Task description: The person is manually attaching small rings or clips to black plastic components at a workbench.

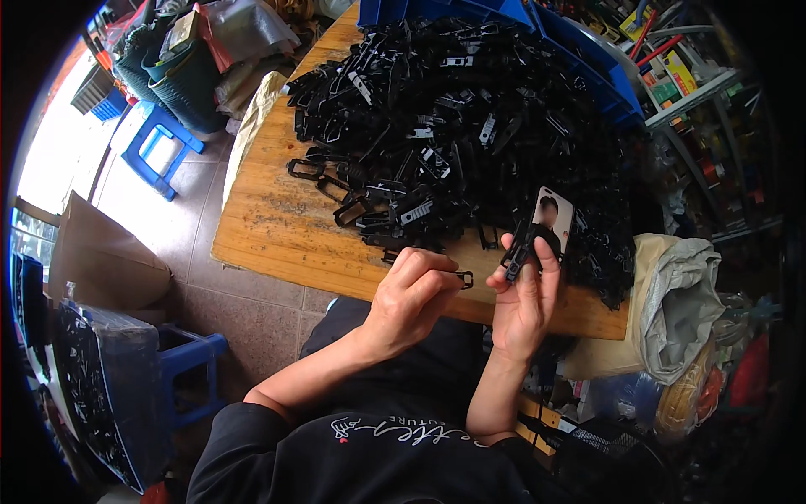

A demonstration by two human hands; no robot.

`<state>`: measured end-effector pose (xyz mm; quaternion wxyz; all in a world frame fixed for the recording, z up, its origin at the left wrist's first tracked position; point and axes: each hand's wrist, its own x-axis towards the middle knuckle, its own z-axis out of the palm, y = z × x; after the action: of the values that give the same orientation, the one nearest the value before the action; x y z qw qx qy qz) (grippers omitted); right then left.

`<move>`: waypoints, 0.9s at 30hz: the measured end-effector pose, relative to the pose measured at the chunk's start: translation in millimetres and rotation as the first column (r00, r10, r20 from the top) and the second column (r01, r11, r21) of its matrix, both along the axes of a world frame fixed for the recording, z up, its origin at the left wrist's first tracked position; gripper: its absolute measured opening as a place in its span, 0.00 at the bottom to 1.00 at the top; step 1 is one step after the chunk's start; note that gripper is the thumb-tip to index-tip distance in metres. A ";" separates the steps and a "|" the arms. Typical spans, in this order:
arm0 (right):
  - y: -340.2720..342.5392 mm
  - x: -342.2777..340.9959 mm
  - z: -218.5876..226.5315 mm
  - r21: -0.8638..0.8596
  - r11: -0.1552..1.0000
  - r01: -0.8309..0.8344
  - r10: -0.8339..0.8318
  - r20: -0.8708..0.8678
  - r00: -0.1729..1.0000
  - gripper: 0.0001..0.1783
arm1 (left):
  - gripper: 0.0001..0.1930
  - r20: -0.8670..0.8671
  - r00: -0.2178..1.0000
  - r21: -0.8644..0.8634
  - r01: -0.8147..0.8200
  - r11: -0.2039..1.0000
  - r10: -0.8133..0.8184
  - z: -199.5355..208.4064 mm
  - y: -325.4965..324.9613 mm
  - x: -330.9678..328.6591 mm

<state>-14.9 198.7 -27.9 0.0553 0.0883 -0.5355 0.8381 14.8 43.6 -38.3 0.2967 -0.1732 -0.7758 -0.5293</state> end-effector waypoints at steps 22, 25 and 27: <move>-12.8 -1.4 -11.3 0.060 0.993 -0.100 0.097 0.056 0.994 0.20 | 0.16 -0.310 0.714 -0.292 -0.700 0.652 0.628 122.8 -267.9 -24.7; -9.0 -1.3 -9.3 0.054 0.984 -0.171 0.167 0.072 0.983 0.20 | 0.15 0.284 0.959 0.045 -0.037 0.998 0.022 68.7 -115.2 -12.3; -7.7 1.4 -5.3 0.085 0.983 -0.163 0.157 0.077 0.985 0.20 | 0.16 0.379 0.882 0.258 0.189 0.947 -0.279 35.6 -70.8 -8.6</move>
<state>-13.5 191.1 -33.2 -0.0351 0.1043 -0.5658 0.8172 6.2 -27.2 -2.7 0.0775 -0.1180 -0.7324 -0.6661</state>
